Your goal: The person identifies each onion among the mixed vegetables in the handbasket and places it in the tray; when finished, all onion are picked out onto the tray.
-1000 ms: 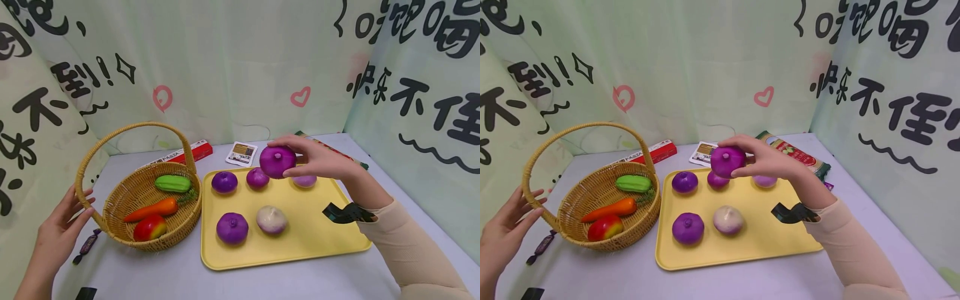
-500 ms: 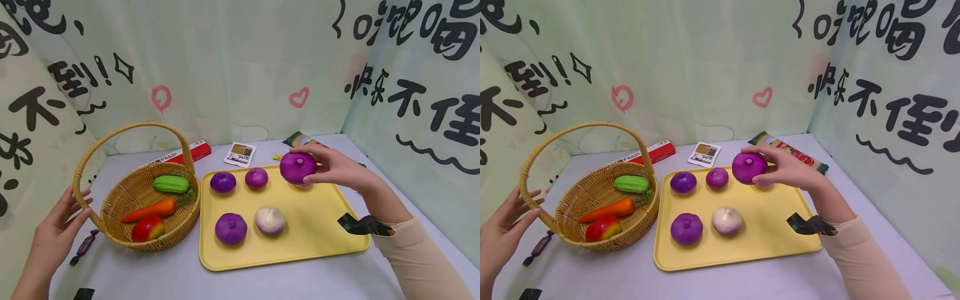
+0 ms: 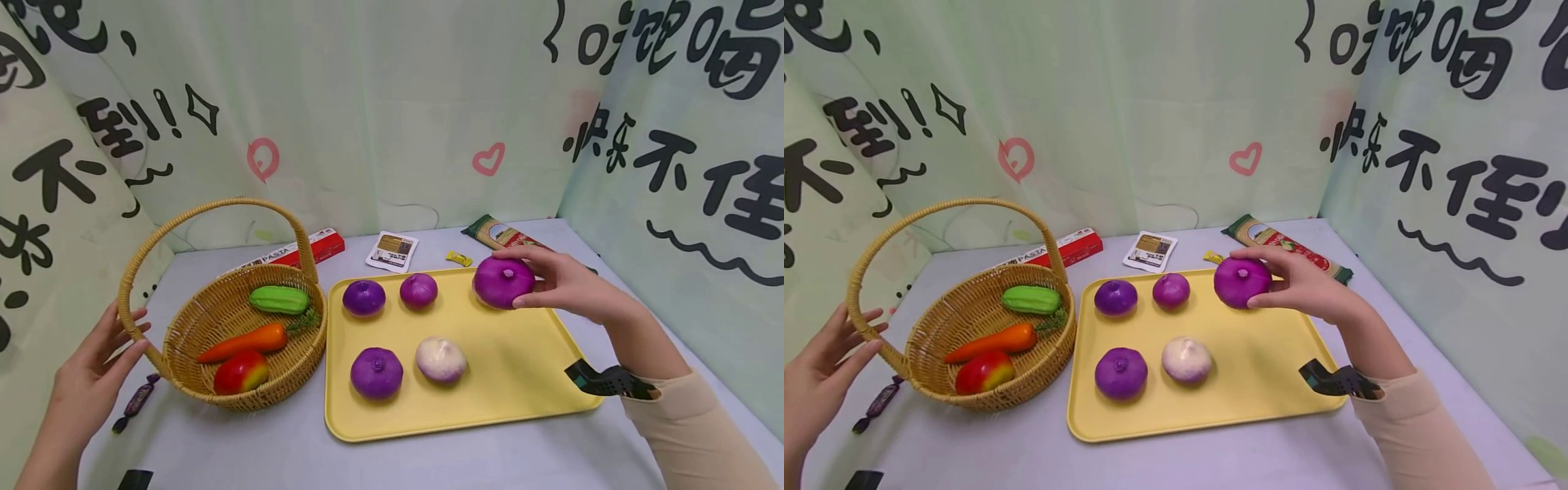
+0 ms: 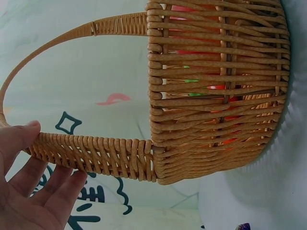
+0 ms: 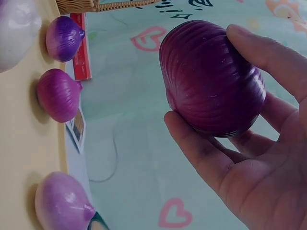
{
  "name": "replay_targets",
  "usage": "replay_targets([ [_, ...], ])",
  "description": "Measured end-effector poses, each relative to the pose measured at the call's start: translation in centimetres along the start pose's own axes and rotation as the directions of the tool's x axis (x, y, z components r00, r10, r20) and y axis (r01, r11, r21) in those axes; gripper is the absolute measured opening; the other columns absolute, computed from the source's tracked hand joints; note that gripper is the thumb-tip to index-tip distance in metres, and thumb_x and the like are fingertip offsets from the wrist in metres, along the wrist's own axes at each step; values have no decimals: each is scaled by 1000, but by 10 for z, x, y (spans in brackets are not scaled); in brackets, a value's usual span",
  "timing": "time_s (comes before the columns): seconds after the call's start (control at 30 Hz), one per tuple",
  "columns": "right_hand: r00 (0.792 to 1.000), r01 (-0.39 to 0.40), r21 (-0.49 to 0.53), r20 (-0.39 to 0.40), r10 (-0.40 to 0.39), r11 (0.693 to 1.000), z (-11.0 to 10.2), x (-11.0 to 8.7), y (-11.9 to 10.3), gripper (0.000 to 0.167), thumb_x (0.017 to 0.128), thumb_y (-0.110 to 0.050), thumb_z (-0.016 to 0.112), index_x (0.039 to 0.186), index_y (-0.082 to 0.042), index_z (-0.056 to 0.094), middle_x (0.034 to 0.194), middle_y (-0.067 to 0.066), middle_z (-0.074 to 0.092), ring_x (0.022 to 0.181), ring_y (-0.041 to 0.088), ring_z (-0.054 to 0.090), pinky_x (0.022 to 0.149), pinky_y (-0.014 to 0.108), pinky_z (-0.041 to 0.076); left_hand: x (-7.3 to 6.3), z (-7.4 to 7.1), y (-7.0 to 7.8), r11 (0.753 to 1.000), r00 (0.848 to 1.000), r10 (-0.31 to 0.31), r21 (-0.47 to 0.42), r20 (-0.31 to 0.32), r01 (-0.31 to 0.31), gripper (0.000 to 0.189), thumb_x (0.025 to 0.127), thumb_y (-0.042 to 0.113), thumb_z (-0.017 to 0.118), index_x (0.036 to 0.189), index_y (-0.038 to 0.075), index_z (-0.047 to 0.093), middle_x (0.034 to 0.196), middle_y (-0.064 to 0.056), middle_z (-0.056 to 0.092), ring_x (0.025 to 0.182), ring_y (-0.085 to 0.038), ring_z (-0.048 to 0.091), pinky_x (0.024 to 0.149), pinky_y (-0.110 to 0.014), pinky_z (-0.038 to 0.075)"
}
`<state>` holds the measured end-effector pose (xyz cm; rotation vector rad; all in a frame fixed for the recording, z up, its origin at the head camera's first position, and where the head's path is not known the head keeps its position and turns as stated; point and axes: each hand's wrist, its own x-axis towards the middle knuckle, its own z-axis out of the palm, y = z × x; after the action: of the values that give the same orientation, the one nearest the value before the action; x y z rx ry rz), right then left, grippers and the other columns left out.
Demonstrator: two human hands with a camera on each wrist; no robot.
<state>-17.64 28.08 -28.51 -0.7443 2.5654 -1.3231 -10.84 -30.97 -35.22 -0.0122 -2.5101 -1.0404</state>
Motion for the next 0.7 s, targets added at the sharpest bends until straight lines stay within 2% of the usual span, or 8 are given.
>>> replay_targets([
  [0.17, 998, -54, 15, -37, 54, 998, 4, -5, 18, 62, 83, -12, 71, 139, -15, 44, 130, 1, 47, 106, 5, 57, 78, 28, 58, 1, 0, 0, 1000, 1000, -1, -1, -6, 1, 65, 94, 22, 56, 148, 39, 23, 136, 22, 48, 104, 27, 37, 77, 8, 34],
  [0.3, 994, -100, 90, -24, 103, 991, 12, -10, 36, 61, 84, -11, 69, 139, -13, 43, 138, 9, 38, 106, 7, 58, 79, 30, 58, 0, 0, 0, 1000, 1000, -4, 5, -2, 4, 65, 94, 23, 56, 148, 39, 22, 135, 25, 48, 105, 27, 37, 77, 8, 35],
  [0.47, 983, -185, 142, 7, 186, 972, 20, -15, 63, 61, 85, -14, 68, 140, -13, 42, 145, 19, 32, 112, 23, 56, 80, 29, 57, 0, 1, 0, 1000, 1000, 3, -8, -7, -3, 65, 94, 22, 57, 147, 39, 24, 134, 26, 48, 104, 28, 38, 77, 8, 34],
  [0.57, 970, -243, 140, 28, 242, 960, 24, -18, 80, 63, 85, -18, 69, 141, -15, 41, 146, 20, 31, 119, 36, 50, 82, 28, 56, -1, 1, 1, 1000, 1000, 14, -22, -11, -15, 65, 94, 19, 57, 148, 37, 25, 132, 26, 49, 104, 27, 39, 77, 8, 34],
  [0.7, 953, -302, 143, 71, 295, 942, 31, -25, 99, 64, 84, -21, 69, 141, -14, 41, 145, 19, 34, 127, 44, 42, 86, 25, 53, -1, 0, 1, 1000, 1000, 9, -23, -7, -9, 65, 94, 20, 57, 148, 37, 25, 131, 27, 49, 104, 27, 39, 77, 8, 34],
])
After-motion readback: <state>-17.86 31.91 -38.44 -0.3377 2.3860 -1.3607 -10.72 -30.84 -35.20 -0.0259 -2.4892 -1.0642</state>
